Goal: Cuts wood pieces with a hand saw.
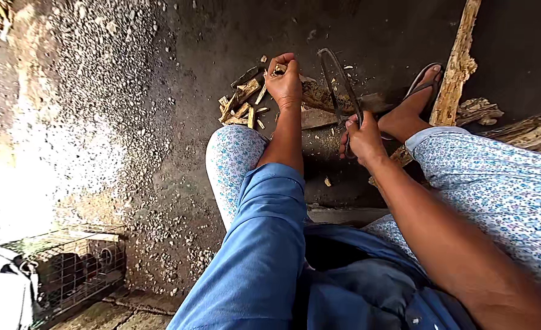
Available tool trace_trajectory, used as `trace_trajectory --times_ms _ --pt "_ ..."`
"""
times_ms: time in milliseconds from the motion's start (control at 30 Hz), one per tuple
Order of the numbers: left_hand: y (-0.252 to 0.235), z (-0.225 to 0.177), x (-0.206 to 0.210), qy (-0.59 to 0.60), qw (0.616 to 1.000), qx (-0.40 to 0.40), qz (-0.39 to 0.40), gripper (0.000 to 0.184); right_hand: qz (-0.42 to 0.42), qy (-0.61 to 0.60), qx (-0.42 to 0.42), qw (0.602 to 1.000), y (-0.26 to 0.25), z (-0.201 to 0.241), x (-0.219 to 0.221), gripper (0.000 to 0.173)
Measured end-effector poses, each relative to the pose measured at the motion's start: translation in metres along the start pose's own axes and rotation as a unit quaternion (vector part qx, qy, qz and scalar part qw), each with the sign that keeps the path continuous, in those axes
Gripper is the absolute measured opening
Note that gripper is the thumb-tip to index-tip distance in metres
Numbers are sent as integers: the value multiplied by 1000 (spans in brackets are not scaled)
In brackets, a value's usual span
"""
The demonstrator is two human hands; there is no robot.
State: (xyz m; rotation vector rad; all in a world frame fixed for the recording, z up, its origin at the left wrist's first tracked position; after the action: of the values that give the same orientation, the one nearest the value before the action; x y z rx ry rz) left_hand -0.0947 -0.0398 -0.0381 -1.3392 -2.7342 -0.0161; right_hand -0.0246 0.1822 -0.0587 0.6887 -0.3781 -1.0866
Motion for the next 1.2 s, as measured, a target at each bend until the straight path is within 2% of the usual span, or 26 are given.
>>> trace_trajectory --times_ms 67,133,233,300,367,467,600,667,700,767,800,833,933,1033,1200 --pt "4 3 9 -14 999 -25 16 17 5 6 23 1000 26 -9 -5 28" --pt "18 26 12 -61 993 -85 58 21 14 -11 81 997 67 -31 -10 27" --pt "34 55 19 -147 971 -151 112 13 12 -21 131 991 101 -47 -15 23" --pt "28 52 30 -176 960 -166 141 12 1 -28 135 990 107 -45 -22 21" --pt "18 28 44 -173 964 -130 155 10 -6 -46 111 993 107 -31 -29 20" --pt "1 -22 60 -125 980 -21 156 14 -12 -45 34 998 102 -16 -36 18" --pt "-1 -27 55 -39 974 111 193 24 -13 -16 2 1000 83 -26 -34 24" --pt "-2 -21 45 -41 971 114 204 30 -6 -25 -1 1000 77 -32 -34 23" --pt "-4 -18 41 -52 974 76 205 37 -3 -18 2 1000 77 -33 -34 24" --pt "-3 -18 36 -81 976 -65 191 55 -1 8 8 1000 77 -31 -34 26" --pt "-2 -20 34 -76 975 -116 172 58 0 16 12 1000 76 -30 -34 27" --pt "1 -20 33 -60 977 -138 148 54 3 22 16 1000 76 -30 -33 28" --pt "6 -17 25 11 993 -112 47 13 15 39 17 999 80 -28 -30 32" --pt "10 -22 19 59 993 -100 10 24 27 66 15 997 83 -27 -29 29" --pt "13 -20 13 113 991 -72 -4 21 25 46 22 998 80 -26 -28 30"
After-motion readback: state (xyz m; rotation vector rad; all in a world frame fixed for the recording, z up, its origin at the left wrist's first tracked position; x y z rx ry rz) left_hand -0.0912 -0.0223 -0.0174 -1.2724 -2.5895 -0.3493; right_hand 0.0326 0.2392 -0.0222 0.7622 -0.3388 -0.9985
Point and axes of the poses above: each hand's wrist, its own y-axis away from the middle knuckle, its own x-axis out of the palm, z = x × y, the point moved 5 cm from there along -y, towards the middle knuckle, and after that the axes turned 11 degrees about z, right-handed, at the moved point
